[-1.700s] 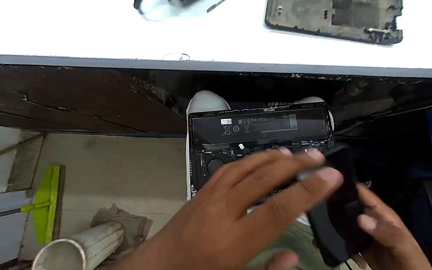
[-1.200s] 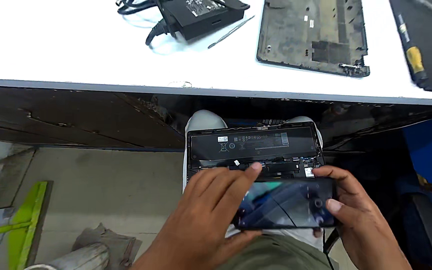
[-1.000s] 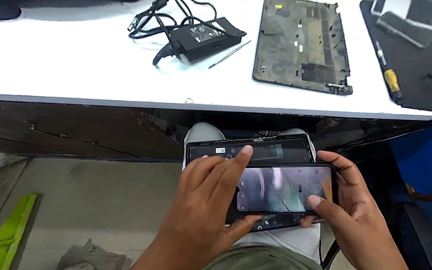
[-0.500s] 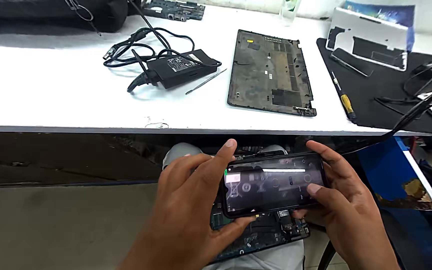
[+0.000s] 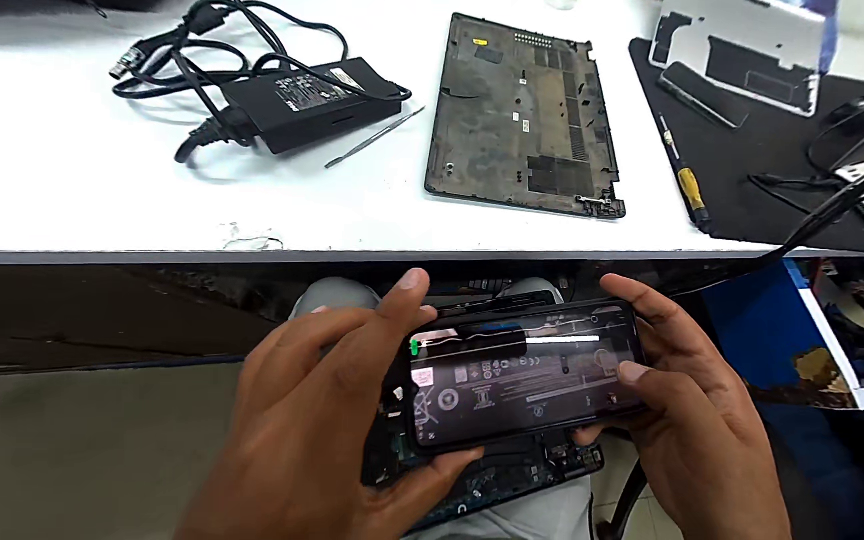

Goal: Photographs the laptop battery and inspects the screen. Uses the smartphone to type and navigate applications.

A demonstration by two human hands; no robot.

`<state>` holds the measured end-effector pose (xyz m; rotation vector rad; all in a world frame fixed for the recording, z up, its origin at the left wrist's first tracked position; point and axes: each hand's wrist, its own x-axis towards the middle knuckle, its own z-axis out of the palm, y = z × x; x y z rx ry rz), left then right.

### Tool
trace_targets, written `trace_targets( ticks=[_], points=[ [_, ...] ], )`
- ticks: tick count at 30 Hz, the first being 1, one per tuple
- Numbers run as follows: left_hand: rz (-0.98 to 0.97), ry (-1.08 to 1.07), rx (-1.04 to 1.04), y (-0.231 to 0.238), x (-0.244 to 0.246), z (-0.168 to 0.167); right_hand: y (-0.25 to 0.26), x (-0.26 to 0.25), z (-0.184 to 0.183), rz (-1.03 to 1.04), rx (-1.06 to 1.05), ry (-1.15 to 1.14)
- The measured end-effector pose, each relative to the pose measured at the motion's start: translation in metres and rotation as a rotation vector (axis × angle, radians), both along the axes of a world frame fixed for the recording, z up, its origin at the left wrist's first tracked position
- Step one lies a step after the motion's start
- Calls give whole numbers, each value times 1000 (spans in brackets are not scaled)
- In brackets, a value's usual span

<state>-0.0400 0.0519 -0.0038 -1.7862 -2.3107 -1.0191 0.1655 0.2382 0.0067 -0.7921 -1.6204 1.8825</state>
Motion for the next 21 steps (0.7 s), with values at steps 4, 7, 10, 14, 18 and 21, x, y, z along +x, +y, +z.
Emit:
trace_targets(
  ticks=[4,7,10,14,18,21],
  points=[
    [0,-3,-23,-4,0,1,0,0,1,13,4,15],
    [-3,-9,-21,-4,0,0,0,0,2,20,8,23],
    [-8,-3,-19,-4,0,1,-1,0,2,7,9,26],
    [-6,1,-22,-4,1,1,-2,0,1,-4,25,25],
    [-6,-5,-22,-5,1,2,-3,0,1,-10,33,24],
    [-10,2,-18,-5,1,3,-4,0,1,-20,40,15]
  ],
)
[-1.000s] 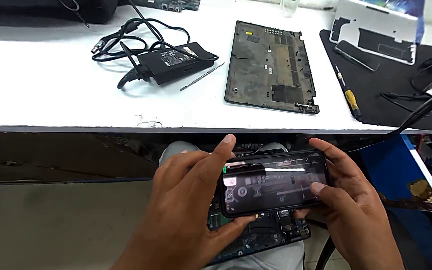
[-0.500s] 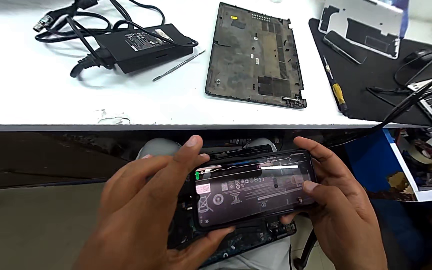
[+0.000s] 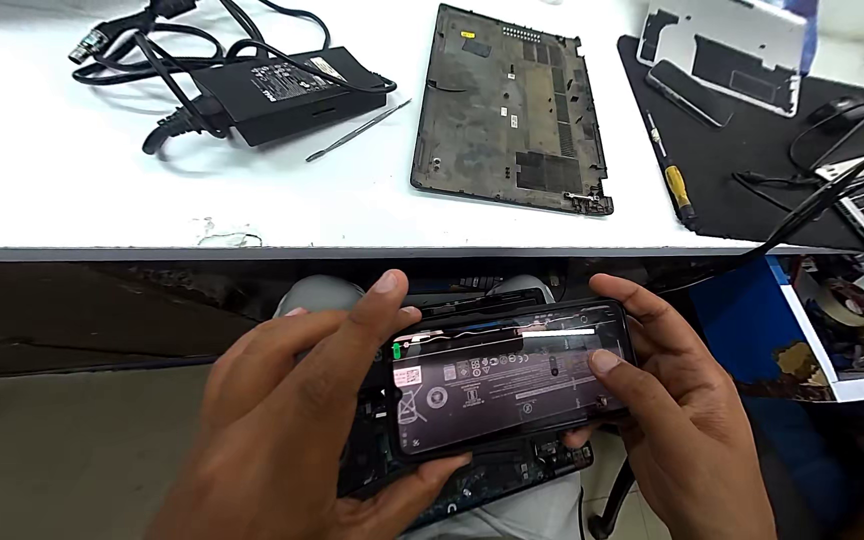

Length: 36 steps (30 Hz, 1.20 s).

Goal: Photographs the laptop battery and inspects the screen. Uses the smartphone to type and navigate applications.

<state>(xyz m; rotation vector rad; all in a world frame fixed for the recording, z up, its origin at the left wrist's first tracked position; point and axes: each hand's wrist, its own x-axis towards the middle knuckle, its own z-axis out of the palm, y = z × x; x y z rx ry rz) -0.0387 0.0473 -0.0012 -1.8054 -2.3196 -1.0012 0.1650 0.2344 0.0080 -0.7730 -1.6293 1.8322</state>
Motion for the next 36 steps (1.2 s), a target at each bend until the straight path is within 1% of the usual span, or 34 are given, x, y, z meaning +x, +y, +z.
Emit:
trace_targets(
  ticks=[6,10,23,27,31,34,36],
  points=[
    [0,5,4,-1,0,0,0,1,0,4,-7,1],
    [-6,0,7,0,-1,0,4,3,-1,38,-69,27],
    [1,2,6,-2,0,1,4,4,-1,59,-90,58],
    [8,7,5,-4,-2,-2,4,7,-6,122,-79,67],
    [21,14,6,-8,-1,-7,-4,8,-12,99,-30,42],
    [8,-24,26,-11,1,-11,-9,11,-16,96,-33,35],
    [-16,-116,24,-14,6,-15,-14,12,-18,83,-42,24]
  ],
)
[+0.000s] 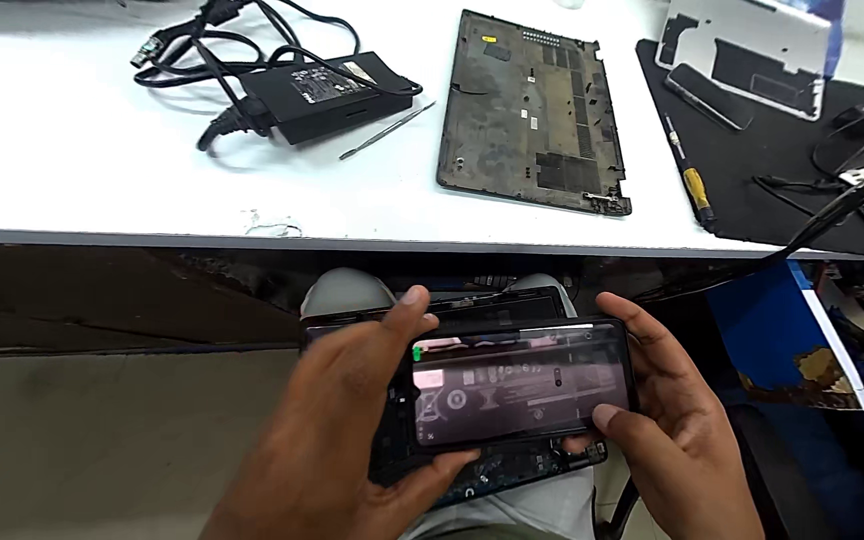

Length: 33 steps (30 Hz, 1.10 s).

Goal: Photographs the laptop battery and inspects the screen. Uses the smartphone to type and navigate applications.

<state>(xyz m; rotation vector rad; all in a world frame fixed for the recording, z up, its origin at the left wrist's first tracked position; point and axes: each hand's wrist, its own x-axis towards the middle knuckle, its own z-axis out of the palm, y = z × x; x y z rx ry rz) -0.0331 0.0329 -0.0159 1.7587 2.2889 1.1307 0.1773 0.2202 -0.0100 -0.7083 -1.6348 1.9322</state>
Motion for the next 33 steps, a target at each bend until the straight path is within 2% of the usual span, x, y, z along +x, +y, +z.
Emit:
trace_targets(
  ticks=[6,10,13,15,18,21,23,26,30,33],
  points=[
    [-54,-439,38,-12,16,-22,-11,5,-10,27,-52,-19],
    [-76,-577,14,-22,15,-22,-13,11,-18,89,-132,-1],
    [-165,-646,-22,-34,7,-18,-12,17,-27,121,-140,-89],
    [-254,-684,-74,-41,1,-15,-12,21,-33,198,-144,-160],
    [-368,-794,-152,-49,-2,-14,-19,23,-41,433,-160,-196],
    [-395,-867,-123,-49,-3,-16,-39,19,-46,578,-263,-146],
    [-350,-876,-48,-45,-3,-17,-54,17,-47,561,-397,-87],
    [-232,-961,104,-35,3,-19,-75,13,-44,431,-520,-3],
    [-169,-1137,131,-27,22,-29,-91,6,-45,301,-462,69],
    [-192,-1152,114,-25,30,-34,-97,2,-41,288,-420,51]
  ],
)
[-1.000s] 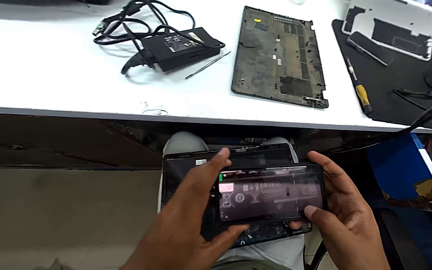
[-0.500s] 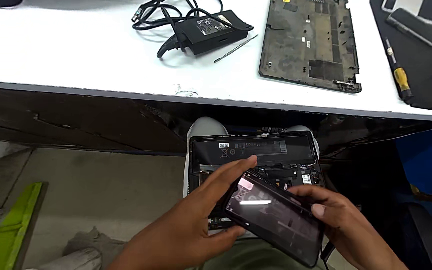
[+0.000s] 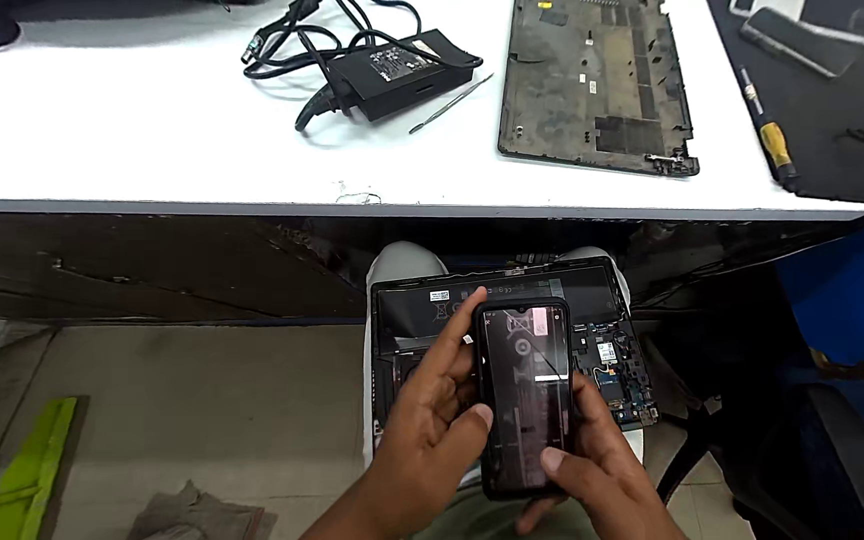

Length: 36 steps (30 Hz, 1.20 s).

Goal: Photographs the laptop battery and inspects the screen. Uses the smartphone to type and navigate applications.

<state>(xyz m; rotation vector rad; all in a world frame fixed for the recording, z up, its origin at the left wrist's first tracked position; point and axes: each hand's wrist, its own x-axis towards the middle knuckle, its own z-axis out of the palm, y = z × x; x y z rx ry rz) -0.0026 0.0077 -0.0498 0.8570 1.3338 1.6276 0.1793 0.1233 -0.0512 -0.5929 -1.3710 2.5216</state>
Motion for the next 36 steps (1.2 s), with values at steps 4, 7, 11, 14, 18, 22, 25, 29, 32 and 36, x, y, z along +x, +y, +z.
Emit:
trace_targets(
  ticks=[4,7,11,14,18,22,25,29,32,36],
  points=[
    [2,36,11,-2,-2,2,-1,0,2,18,-3,-18],
    [16,51,-18,-3,-3,3,-1,-1,4,20,-6,-39],
    [31,74,-47,-5,-3,2,-2,-2,5,14,12,-69],
    [34,63,-50,-5,-2,3,-2,-1,5,12,25,-99],
    [50,79,-66,-5,-1,3,-1,-1,5,11,45,-132],
    [88,76,-89,-4,0,4,0,1,3,33,38,-101],
    [96,57,-100,-3,1,6,1,2,-1,51,2,-49],
    [98,48,-97,-2,0,7,1,2,-3,43,-15,-34],
    [99,38,-92,-1,-1,7,1,3,-5,47,-40,-15],
    [105,33,-101,-1,-1,8,2,3,-5,54,-46,-18]
  ],
)
